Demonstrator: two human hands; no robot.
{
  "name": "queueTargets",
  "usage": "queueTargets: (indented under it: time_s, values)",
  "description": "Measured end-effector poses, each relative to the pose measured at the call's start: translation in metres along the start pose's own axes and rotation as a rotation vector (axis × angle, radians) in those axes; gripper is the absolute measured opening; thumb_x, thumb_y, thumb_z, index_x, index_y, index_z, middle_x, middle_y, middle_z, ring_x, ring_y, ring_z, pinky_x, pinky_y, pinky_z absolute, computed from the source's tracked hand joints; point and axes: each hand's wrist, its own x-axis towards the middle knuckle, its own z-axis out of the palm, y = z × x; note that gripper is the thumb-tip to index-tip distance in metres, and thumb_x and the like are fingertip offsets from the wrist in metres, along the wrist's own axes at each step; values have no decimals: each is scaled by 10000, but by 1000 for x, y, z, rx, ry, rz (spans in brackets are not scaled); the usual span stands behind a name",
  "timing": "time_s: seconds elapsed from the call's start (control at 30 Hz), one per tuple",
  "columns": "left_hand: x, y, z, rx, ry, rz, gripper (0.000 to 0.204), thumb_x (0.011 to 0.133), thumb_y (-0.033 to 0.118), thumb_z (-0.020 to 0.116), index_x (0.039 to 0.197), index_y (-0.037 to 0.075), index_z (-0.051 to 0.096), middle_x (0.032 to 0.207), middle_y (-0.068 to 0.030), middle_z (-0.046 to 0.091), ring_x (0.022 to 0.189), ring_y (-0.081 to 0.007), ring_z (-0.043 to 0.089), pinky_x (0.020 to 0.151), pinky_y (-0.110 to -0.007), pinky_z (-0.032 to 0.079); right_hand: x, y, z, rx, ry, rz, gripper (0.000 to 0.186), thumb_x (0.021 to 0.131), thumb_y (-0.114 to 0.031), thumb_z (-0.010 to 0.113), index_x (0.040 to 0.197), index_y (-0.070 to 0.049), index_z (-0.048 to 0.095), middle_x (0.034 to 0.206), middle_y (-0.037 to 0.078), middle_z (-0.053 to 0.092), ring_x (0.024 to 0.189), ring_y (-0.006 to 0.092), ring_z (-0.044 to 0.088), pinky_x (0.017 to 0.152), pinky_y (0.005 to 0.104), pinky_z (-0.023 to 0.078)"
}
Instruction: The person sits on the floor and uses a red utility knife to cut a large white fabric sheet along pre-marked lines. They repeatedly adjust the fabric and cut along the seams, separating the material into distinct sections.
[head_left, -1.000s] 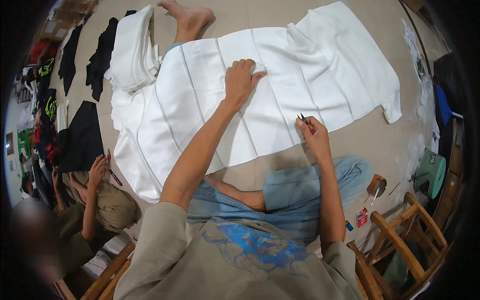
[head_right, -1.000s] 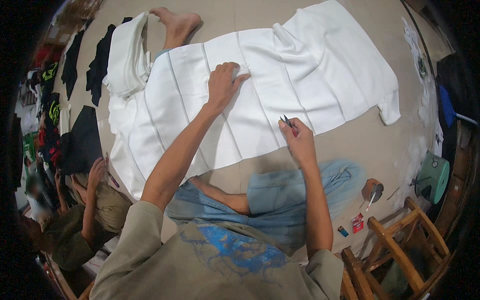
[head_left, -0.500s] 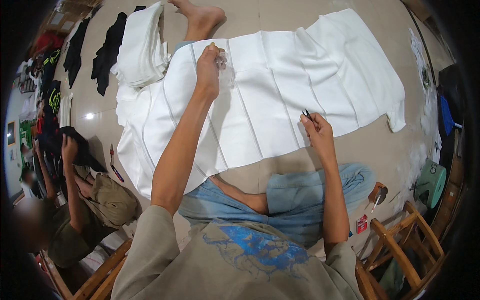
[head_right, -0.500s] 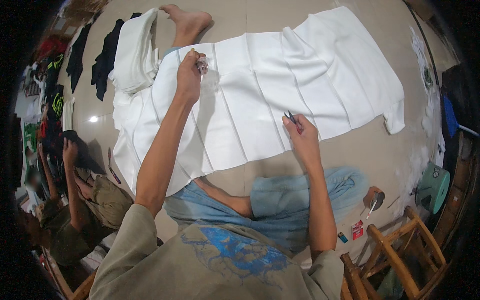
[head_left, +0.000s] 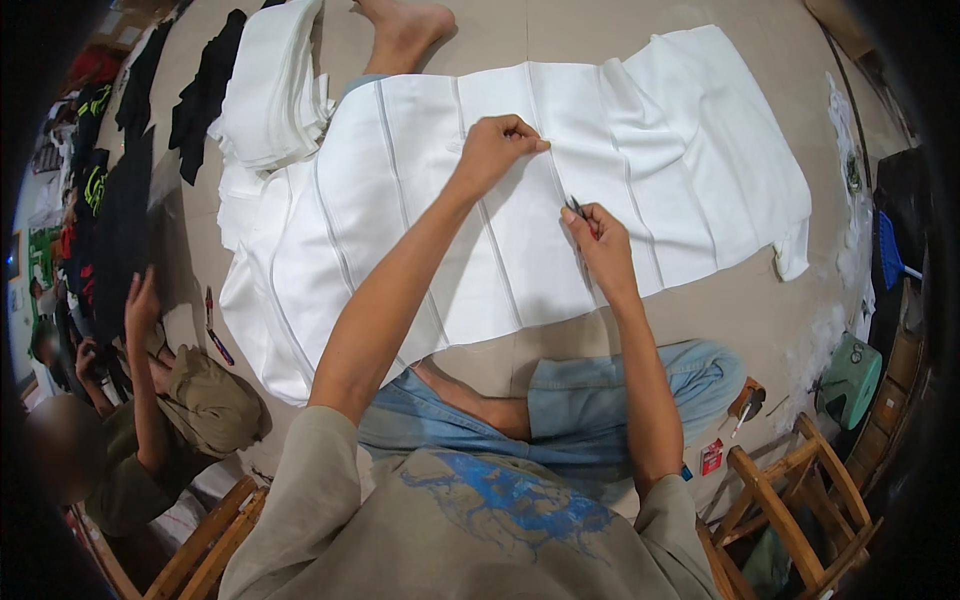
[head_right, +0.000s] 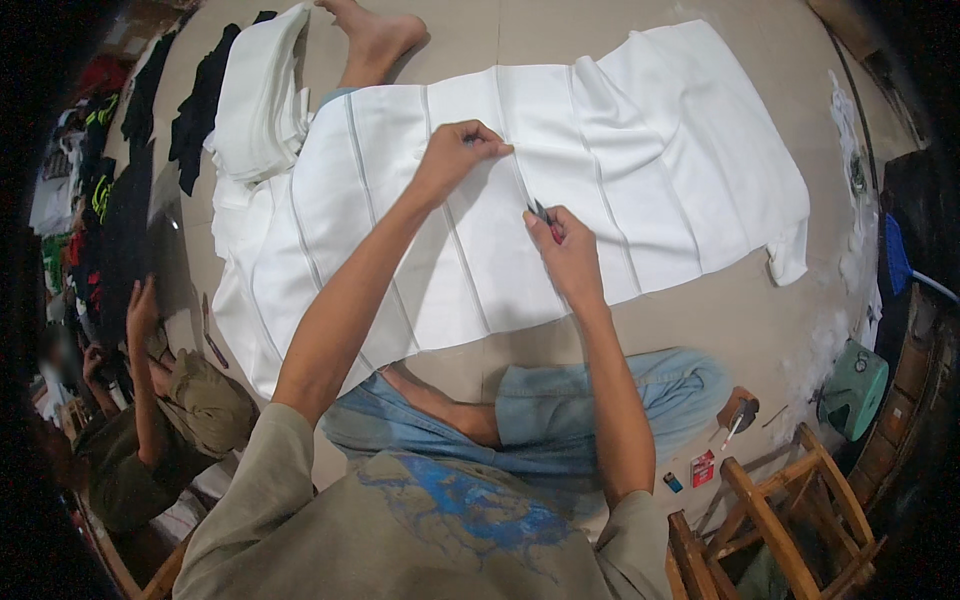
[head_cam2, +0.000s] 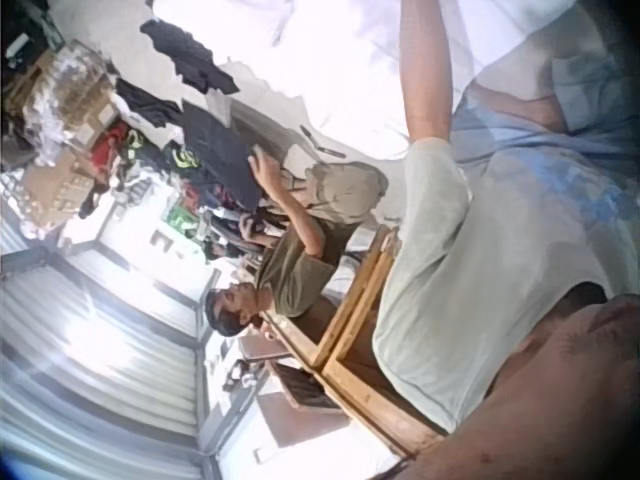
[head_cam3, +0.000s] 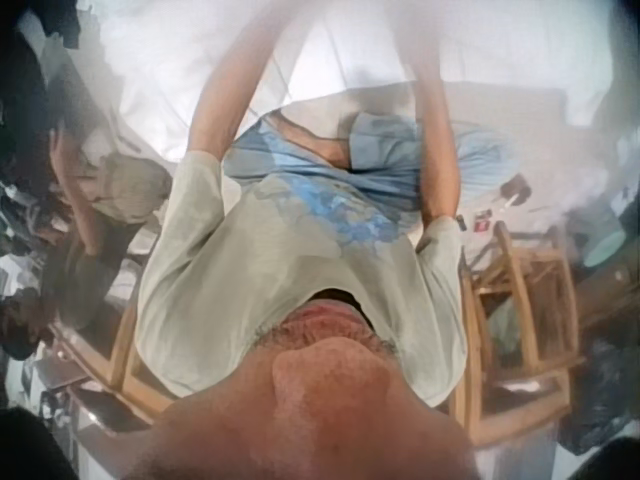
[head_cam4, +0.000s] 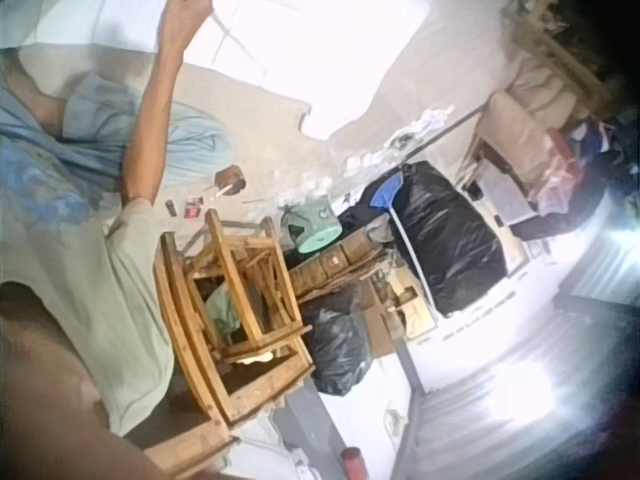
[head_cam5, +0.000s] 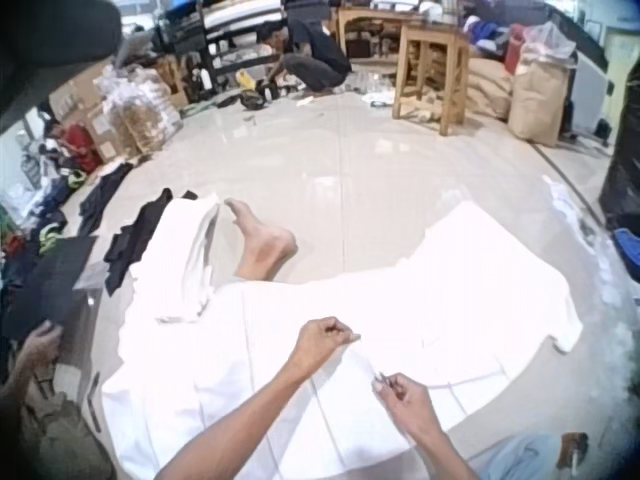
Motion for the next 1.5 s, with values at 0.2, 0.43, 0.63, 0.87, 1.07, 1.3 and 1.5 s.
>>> queueTargets:
  time_s: [0.2, 0.43, 0.63, 0.87, 1.07, 1.3, 1.5]
  values:
    - [15, 12, -33, -104, -75, -143, 206, 921, 229, 770, 934, 26, 735, 816, 20, 658, 757, -75, 533, 707, -247, 423, -3, 9, -5, 131, -19, 140, 309, 982, -317, 710, 894, -29, 645, 629, -49, 477, 517, 41, 386, 458, 258, 314]
    - [15, 37, -51, -486, 26, -53, 201, 947, 270, 754, 923, 83, 687, 749, 67, 548, 668, -49, 424, 634, -225, 327, 0, -9, -4, -38, 18, -1, 326, 972, -300, 713, 889, 7, 643, 630, -17, 527, 518, 78, 420, 488, 294, 347]
    - [13, 47, -52, -502, -8, -17, 197, 952, 266, 751, 914, 83, 689, 749, 63, 546, 666, -48, 429, 628, -221, 331, 36, -50, -3, -528, 100, -331, 336, 962, -287, 679, 872, 35, 648, 608, 163, 579, 534, 307, 543, 566, 419, 435]
    - [12, 53, -52, -462, -6, -24, 226, 947, 288, 760, 918, 76, 691, 739, 61, 545, 660, -50, 414, 622, -227, 326, 76, -80, 13, -732, 41, -337, 369, 976, -308, 633, 886, 47, 679, 684, 241, 657, 651, 420, 650, 641, 487, 506]
    - [10, 55, -53, -454, -13, -29, 228, 950, 289, 756, 923, 72, 688, 743, 60, 547, 661, -50, 411, 627, -222, 322, 88, -77, 17, -734, 45, -326, 370, 979, -307, 624, 874, 38, 702, 699, 250, 664, 677, 434, 658, 669, 504, 516]
    - [6, 58, -53, -450, -16, 6, 204, 977, 259, 716, 963, 57, 688, 758, 65, 540, 670, -44, 429, 634, -214, 338, 92, -66, 16, -648, 54, -371, 367, 974, -327, 618, 866, 11, 713, 728, 244, 679, 705, 449, 665, 674, 502, 527]
    - [5, 60, -53, -442, -41, -33, 182, 990, 247, 695, 985, 66, 680, 822, 69, 550, 714, -47, 439, 662, -213, 352, 91, -63, 19, -676, 80, -389, 373, 984, -336, 611, 863, 4, 699, 745, 251, 687, 728, 441, 684, 690, 517, 544]
